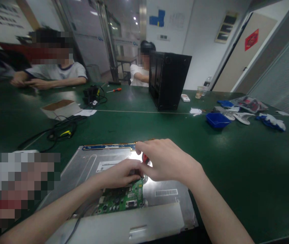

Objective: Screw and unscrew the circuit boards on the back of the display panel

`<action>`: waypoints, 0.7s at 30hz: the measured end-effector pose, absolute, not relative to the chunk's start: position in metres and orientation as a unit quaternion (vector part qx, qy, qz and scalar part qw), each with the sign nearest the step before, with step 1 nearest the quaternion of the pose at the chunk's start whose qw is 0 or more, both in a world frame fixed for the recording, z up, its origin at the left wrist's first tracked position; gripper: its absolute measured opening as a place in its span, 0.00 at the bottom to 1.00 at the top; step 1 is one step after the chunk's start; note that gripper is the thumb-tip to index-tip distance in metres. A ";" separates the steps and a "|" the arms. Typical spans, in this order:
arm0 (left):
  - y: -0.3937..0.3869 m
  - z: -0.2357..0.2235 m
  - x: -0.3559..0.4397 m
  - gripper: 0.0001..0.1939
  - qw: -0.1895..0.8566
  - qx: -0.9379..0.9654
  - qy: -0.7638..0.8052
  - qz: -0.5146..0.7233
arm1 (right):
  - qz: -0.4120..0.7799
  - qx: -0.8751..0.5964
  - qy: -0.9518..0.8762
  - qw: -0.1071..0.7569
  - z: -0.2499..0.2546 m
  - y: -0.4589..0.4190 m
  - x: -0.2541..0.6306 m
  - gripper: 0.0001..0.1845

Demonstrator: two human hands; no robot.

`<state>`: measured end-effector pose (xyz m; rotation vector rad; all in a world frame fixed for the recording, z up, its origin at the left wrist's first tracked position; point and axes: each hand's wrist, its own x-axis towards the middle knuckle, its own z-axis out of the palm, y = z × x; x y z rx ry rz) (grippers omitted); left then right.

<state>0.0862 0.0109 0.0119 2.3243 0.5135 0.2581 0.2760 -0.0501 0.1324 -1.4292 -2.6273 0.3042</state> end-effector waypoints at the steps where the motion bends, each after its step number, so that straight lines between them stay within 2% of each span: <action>1: 0.011 0.012 0.086 0.10 0.362 0.905 0.200 0.100 | 0.115 -0.469 -0.873 0.071 0.133 -0.051 0.276 0.10; 5: 0.011 0.010 0.086 0.09 0.353 0.908 0.199 0.103 | 0.112 -0.469 -0.874 0.060 0.134 -0.053 0.272 0.11; 11: 0.013 0.008 0.088 0.08 0.364 0.904 0.193 0.112 | -0.007 -0.496 -0.868 0.037 0.131 -0.055 0.259 0.08; 18: 0.014 0.007 0.090 0.05 0.367 0.898 0.216 0.110 | 0.023 -0.443 -0.893 0.071 0.132 -0.062 0.259 0.09; 21: 0.014 0.010 0.090 0.05 0.362 0.901 0.215 0.104 | -0.005 -0.440 -0.895 0.070 0.130 -0.059 0.258 0.08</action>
